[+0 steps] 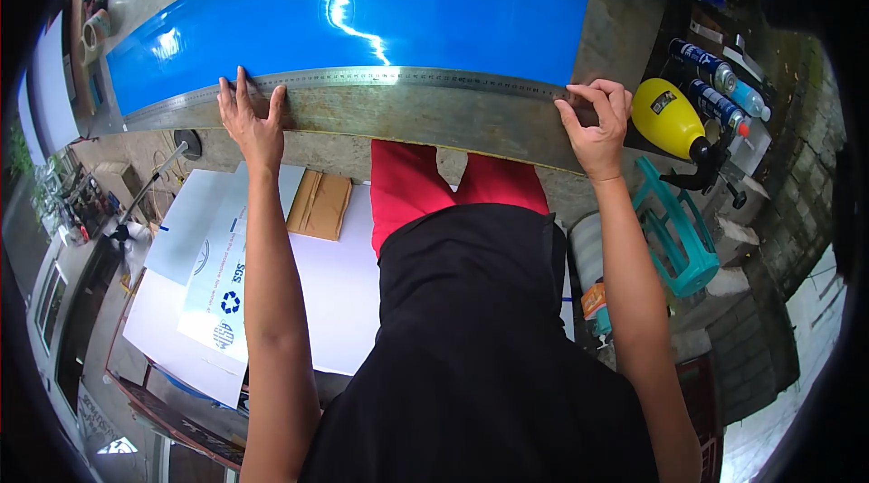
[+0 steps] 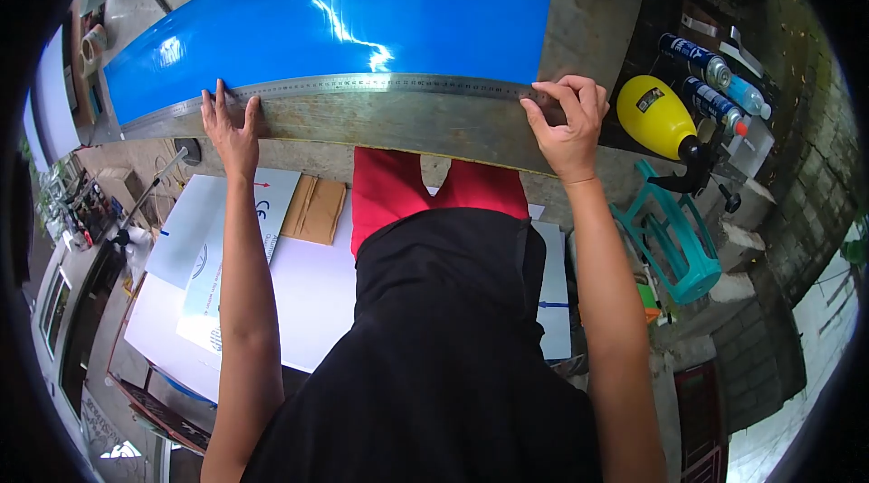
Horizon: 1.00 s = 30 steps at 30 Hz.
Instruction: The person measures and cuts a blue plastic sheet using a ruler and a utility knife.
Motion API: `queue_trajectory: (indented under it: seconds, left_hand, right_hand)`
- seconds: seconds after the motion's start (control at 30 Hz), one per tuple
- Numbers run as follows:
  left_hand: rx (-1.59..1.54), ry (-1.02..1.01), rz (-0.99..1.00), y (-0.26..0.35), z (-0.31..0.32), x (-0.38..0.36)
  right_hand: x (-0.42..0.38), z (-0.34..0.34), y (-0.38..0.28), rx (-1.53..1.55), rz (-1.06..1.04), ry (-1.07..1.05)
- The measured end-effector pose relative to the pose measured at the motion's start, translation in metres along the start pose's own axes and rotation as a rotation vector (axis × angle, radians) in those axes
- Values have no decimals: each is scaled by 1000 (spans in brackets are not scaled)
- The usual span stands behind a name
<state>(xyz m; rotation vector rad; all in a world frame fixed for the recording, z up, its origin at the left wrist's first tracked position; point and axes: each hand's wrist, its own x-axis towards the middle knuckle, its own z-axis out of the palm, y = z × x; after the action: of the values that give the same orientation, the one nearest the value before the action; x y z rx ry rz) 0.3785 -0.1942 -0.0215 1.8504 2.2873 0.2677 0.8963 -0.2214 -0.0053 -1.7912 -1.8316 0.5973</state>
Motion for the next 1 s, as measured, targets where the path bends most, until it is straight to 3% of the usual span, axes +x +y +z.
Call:
queue_trajectory:
  seconds: [1.0]
  left_hand:
    - [3,34,-4,7,-3,1]
  right_hand:
    - [2,4,-4,19,72,28]
